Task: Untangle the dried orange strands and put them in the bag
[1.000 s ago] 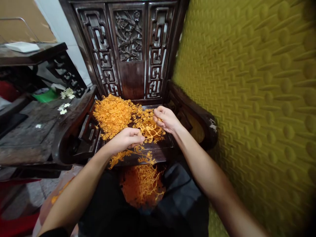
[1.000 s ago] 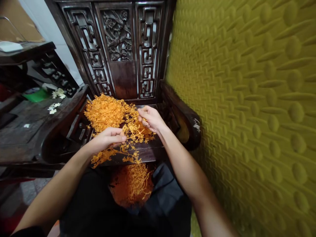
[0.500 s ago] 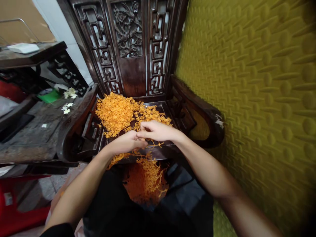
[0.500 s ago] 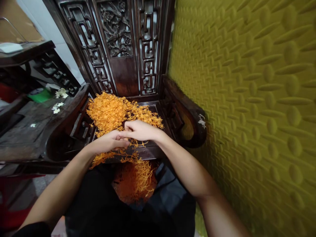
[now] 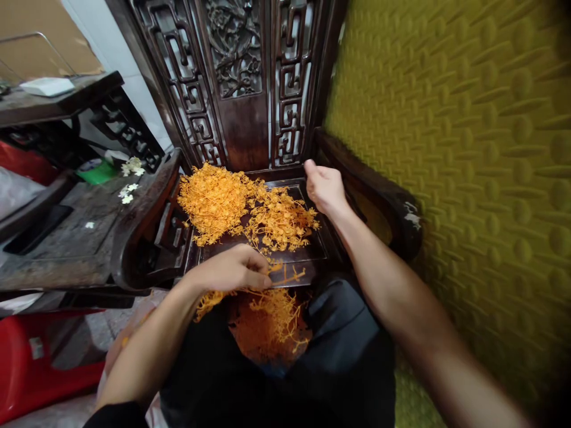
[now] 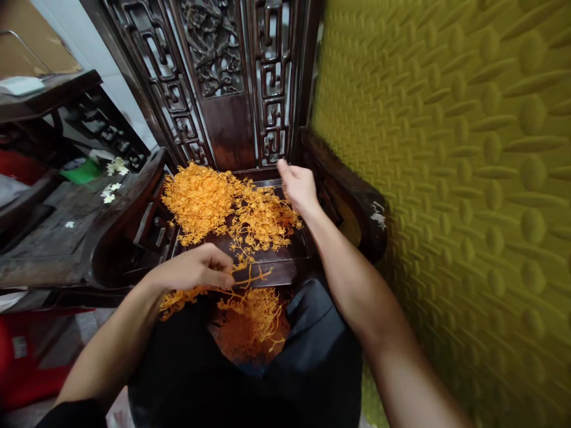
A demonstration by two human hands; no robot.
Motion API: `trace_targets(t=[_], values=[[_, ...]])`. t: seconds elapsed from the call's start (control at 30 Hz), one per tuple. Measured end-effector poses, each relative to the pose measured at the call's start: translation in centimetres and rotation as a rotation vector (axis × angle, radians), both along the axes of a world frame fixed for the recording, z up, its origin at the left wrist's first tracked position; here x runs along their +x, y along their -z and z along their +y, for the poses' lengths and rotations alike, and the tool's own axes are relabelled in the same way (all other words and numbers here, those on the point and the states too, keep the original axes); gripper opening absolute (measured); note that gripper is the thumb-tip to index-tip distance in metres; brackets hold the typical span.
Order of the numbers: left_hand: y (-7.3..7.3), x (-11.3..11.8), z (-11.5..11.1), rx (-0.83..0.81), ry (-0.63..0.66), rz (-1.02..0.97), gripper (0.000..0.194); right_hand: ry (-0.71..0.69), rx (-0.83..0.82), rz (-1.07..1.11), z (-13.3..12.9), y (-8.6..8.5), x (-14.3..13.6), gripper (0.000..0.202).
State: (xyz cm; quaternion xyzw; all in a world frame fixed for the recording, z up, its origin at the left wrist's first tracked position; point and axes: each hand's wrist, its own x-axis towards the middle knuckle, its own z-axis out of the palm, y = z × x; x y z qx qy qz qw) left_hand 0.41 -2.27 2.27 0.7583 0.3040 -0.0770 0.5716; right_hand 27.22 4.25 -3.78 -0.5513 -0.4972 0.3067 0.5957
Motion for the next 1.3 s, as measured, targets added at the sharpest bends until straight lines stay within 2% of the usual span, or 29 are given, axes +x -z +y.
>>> trace_targets(t=[0.03, 0.1, 0.17, 0.23, 0.3, 0.4, 0.57, 0.7, 0.8, 0.9, 0.97, 1.03, 1.1, 1.17, 1.23, 1.3], values=[[0.0, -0.2, 0.1, 0.016, -0.026, -0.019, 0.028, -0.015, -0.105, 0.191, 0.2, 0.4, 0.7, 0.065], [0.4, -0.2, 0.6, 0.024, -0.072, -0.060, 0.028, -0.137, -0.362, 0.495, 0.0, 1.2, 1.3, 0.065], [1.2, 0.0, 1.4, -0.006, -0.146, -0.099, 0.027, -0.255, -0.606, 0.680, -0.4, 2.1, 1.0, 0.064], [2.2, 0.6, 2.2, -0.054, -0.254, -0.122, 0.027, -0.319, -0.749, 0.791, -0.8, 2.8, 0.1, 0.060], [3.0, 1.3, 2.9, -0.097, -0.334, -0.128, 0.028, -0.325, -0.787, 0.851, -0.9, 3.1, -0.7, 0.056], [3.6, 2.1, 3.6, -0.123, -0.359, -0.139, 0.030, -0.287, -0.777, 0.892, -0.7, 3.0, -1.4, 0.055], [4.1, 2.6, 4.0, -0.127, -0.339, -0.163, 0.032, -0.372, -0.798, 0.994, -0.8, 2.9, -1.8, 0.046], [4.3, 2.5, 4.4, -0.059, -0.321, -0.121, 0.028, -0.443, -0.783, 1.074, -1.1, 2.6, -2.3, 0.041], [4.3, 2.3, 4.5, -0.003, -0.213, -0.065, 0.027, -0.464, -0.698, 1.088, -0.9, 2.1, -2.5, 0.043], [4.5, 2.6, 4.1, 0.073, 0.100, -0.024, 0.019, -0.405, -0.595, 1.033, -0.4, 1.6, -2.6, 0.045], [5.0, 2.9, 3.8, 0.179, 0.202, -0.019, 0.014, -0.396, -0.547, 0.977, -0.4, 1.3, -2.9, 0.047], [5.5, 3.2, 3.8, 0.296, 0.162, -0.007, 0.012, -0.420, -0.507, 0.879, -0.6, 1.3, -3.3, 0.046], [5.9, 2.9, 4.2, 0.375, 0.107, 0.047, 0.013, -0.408, -0.433, 0.665, -1.2, 1.8, -3.5, 0.040], [6.0, 2.0, 4.9, 0.434, 0.069, 0.149, 0.014, -0.356, -0.348, 0.312, -1.8, 2.8, -3.2, 0.036], [5.9, 0.7, 5.7, 0.507, 0.007, 0.275, 0.012, -0.332, -0.338, -0.105, -2.5, 4.0, -2.7, 0.034], [5.8, -0.6, 6.2, 0.577, -0.052, 0.388, 0.010, -0.407, -0.387, -0.480, -3.1, 5.4, -2.4, 0.033]])
